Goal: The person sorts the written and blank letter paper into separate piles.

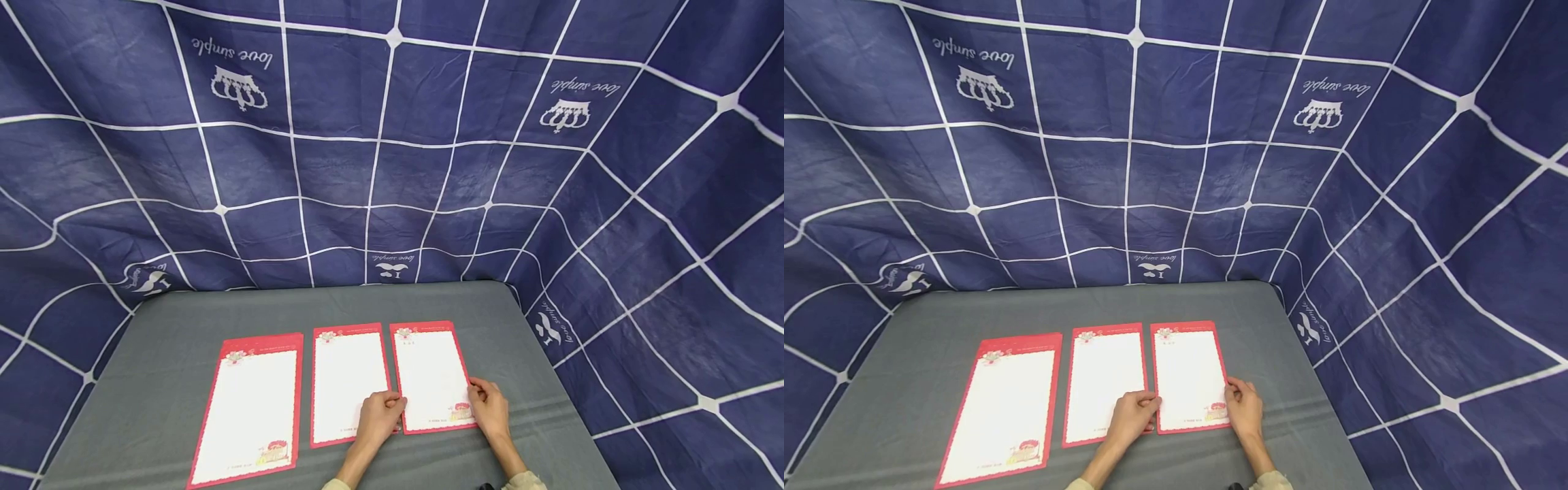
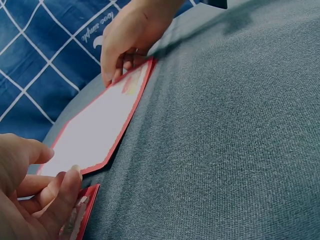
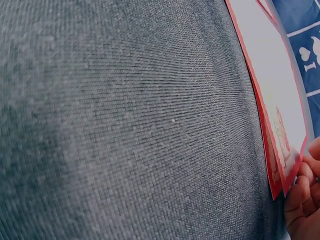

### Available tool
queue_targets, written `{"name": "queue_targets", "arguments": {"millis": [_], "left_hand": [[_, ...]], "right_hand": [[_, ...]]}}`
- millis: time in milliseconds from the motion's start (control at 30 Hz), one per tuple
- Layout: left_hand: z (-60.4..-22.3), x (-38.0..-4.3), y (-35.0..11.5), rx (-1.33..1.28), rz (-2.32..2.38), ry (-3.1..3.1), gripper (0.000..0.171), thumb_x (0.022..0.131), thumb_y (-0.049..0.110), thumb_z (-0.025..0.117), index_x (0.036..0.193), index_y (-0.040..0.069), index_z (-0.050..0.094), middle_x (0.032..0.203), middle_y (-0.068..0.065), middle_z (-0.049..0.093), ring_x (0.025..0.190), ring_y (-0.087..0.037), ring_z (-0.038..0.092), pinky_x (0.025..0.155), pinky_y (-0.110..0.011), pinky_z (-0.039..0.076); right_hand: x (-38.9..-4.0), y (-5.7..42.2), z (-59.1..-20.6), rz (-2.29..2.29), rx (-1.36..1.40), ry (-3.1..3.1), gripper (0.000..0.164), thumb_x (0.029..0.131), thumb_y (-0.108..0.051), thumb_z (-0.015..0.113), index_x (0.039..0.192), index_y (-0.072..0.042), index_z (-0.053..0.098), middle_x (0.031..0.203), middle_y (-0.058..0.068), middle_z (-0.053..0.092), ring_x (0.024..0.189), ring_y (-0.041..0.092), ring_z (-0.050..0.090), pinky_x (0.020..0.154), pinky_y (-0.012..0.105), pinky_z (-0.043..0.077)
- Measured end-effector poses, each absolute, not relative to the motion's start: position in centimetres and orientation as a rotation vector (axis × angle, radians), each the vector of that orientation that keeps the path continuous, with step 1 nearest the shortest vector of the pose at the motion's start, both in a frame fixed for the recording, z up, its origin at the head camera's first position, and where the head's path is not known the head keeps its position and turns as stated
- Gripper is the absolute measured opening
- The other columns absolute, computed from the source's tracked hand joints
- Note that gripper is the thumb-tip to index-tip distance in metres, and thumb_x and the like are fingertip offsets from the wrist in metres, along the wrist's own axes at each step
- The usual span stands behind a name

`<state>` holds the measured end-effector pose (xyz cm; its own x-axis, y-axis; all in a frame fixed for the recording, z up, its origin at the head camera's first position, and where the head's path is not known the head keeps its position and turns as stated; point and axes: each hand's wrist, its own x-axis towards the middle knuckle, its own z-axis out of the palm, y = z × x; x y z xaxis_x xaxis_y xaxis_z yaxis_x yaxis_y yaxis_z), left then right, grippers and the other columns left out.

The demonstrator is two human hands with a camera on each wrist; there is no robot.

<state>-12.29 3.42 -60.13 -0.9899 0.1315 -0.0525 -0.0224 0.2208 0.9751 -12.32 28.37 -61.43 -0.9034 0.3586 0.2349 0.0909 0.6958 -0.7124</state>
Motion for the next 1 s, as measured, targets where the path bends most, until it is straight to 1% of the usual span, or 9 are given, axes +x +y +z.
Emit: {"name": "queue_targets", "arguments": {"millis": [167, 267, 367, 567, 733, 833, 1000], "left_hand": [[-60.0, -12.3, 3.5, 0.119, 1.862, 2.386, 0.016, 0.092, 0.014, 0.069, 0.089, -0.001, 0.075, 0.059, -0.003, 0.063, 0.047, -0.017, 0.063, 0.040, -0.021, 0.048], [-59.9, -12.3, 3.5, 0.115, 1.848, 2.391, 0.016, 0.091, 0.015, 0.069, 0.089, 0.000, 0.075, 0.058, -0.003, 0.062, 0.046, -0.016, 0.062, 0.040, -0.021, 0.047], [-59.9, -12.3, 3.5, 0.105, 1.841, 2.384, 0.016, 0.091, 0.016, 0.069, 0.090, 0.000, 0.075, 0.059, -0.003, 0.063, 0.047, -0.016, 0.062, 0.040, -0.021, 0.047], [-59.7, -12.2, 3.2, 0.130, 1.856, 2.394, 0.019, 0.091, 0.015, 0.069, 0.094, -0.003, 0.075, 0.063, -0.006, 0.067, 0.052, -0.018, 0.065, 0.043, -0.022, 0.045], [-59.6, -12.1, 2.9, 0.124, 1.847, 2.405, 0.023, 0.092, 0.017, 0.069, 0.098, -0.005, 0.074, 0.067, -0.005, 0.068, 0.051, -0.010, 0.060, 0.044, -0.022, 0.045], [-59.5, -12.1, 2.6, 0.139, 1.842, 2.439, 0.022, 0.092, 0.016, 0.069, 0.097, -0.005, 0.073, 0.070, -0.005, 0.068, 0.053, -0.006, 0.057, 0.048, -0.022, 0.047], [-59.6, -12.3, 2.0, 0.177, 1.837, 2.492, 0.021, 0.092, 0.015, 0.069, 0.097, -0.004, 0.073, 0.078, -0.001, 0.070, 0.066, -0.005, 0.063, 0.061, -0.022, 0.052]], "right_hand": [[-12.3, 28.2, -61.2, 1.037, -0.353, -2.590, 0.019, 0.090, -0.007, 0.066, 0.105, 0.000, 0.075, 0.083, 0.003, 0.062, 0.069, 0.010, 0.052, 0.062, 0.029, 0.043], [-12.3, 28.2, -61.0, 1.029, -0.343, -2.611, 0.020, 0.090, -0.008, 0.066, 0.106, 0.001, 0.074, 0.084, 0.003, 0.062, 0.068, 0.010, 0.052, 0.061, 0.029, 0.043], [-12.4, 28.2, -61.0, 1.017, -0.340, -2.627, 0.022, 0.090, -0.008, 0.066, 0.107, 0.002, 0.073, 0.084, 0.003, 0.062, 0.068, 0.010, 0.051, 0.061, 0.029, 0.043], [-12.4, 28.2, -61.0, 1.004, -0.335, -2.640, 0.022, 0.090, -0.008, 0.066, 0.107, 0.003, 0.073, 0.086, 0.004, 0.062, 0.068, 0.011, 0.051, 0.061, 0.030, 0.042], [-12.3, 28.2, -60.7, 1.007, -0.335, -2.631, 0.022, 0.090, -0.008, 0.065, 0.107, 0.004, 0.073, 0.085, 0.005, 0.062, 0.067, 0.011, 0.051, 0.060, 0.030, 0.042], [-12.3, 28.2, -60.4, 1.008, -0.331, -2.616, 0.022, 0.089, -0.008, 0.066, 0.107, 0.003, 0.073, 0.084, 0.004, 0.062, 0.067, 0.011, 0.051, 0.060, 0.030, 0.043], [-12.5, 27.9, -59.9, 1.015, -0.317, -2.602, 0.021, 0.092, -0.011, 0.067, 0.108, 0.000, 0.073, 0.085, 0.003, 0.062, 0.070, 0.011, 0.053, 0.064, 0.030, 0.045]]}}
